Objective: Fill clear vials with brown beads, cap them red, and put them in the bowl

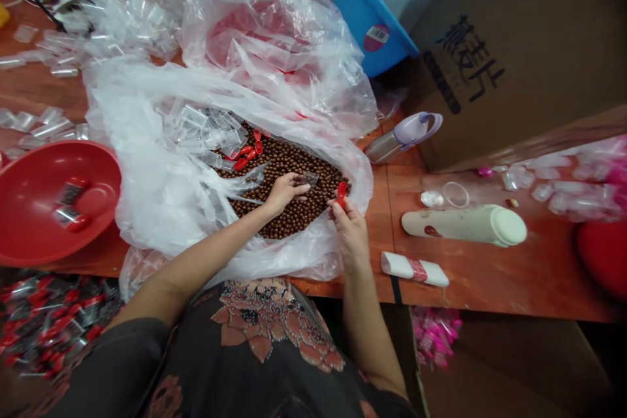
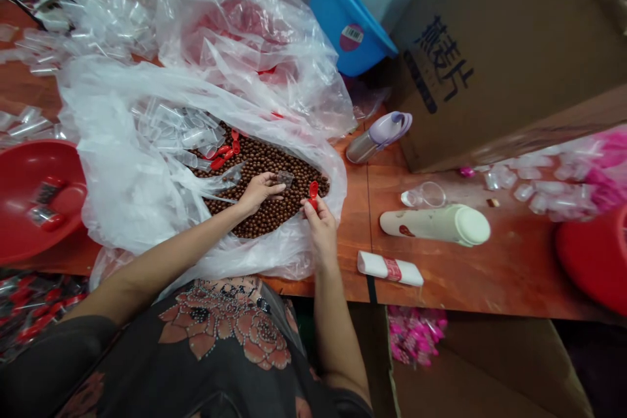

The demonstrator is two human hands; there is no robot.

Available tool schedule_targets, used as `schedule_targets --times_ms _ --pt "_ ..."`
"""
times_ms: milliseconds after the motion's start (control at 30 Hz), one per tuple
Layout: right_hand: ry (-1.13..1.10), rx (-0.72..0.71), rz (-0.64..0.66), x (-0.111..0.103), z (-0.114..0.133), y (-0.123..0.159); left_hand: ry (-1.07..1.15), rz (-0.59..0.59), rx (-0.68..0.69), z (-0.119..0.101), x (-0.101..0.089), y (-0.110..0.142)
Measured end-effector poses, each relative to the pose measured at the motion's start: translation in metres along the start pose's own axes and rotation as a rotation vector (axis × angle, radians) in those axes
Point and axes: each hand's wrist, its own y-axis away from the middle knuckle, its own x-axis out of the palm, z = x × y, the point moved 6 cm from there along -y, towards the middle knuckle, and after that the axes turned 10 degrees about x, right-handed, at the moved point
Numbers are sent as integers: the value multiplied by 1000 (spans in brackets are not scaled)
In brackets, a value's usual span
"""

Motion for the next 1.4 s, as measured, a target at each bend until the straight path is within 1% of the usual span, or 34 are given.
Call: schedule_targets --times_ms 67,200,267,300,367,433,500,567,667,800,900,1033,1100,1200,1300,1400 --pt "71 -58 -35 2 9 3 8 25 39 -9 0 6" --pt "155 -185 -77 5 30 7 14 84 160 -36 -5 26" --pt "180 -227 -72 9 37 5 17 102 178 -47 -11 36" --pt "191 -244 -61 11 39 3 14 108 166 -49 -16 40" --pt "221 -276 -33 18 41 -1 -19 103 114 -49 -27 43" --pt "251 -303 -15 26 41 -2 -92 65 54 -44 -41 41" --pt "260 -305 -9 33 38 -3 -197 14 8 -35 -54 34" --pt "244 -283 -6 37 35 -2 -292 -37 -8 -27 -61 24" --pt "210 -233 -27 35 29 -1 -344 -64 9 -19 -58 8" --pt "167 -195 -43 25 24 -3 -310 -48 39 -16 -42 -5" --pt "166 -209 -51 20 26 -5 -262 -28 51 -19 -34 -2" --pt "111 -243 -40 23 36 -5 -97 67 88 -32 -29 17" --pt "93 -246 -16 30 44 -2 5 118 103 -40 -28 31" --pt "150 -291 48 48 62 5 66 139 116 -50 -31 49" --pt "270 -395 89 68 79 14 46 143 143 -57 -36 61" --pt "371 -503 127 86 89 21 -25 154 188 -62 -41 68"
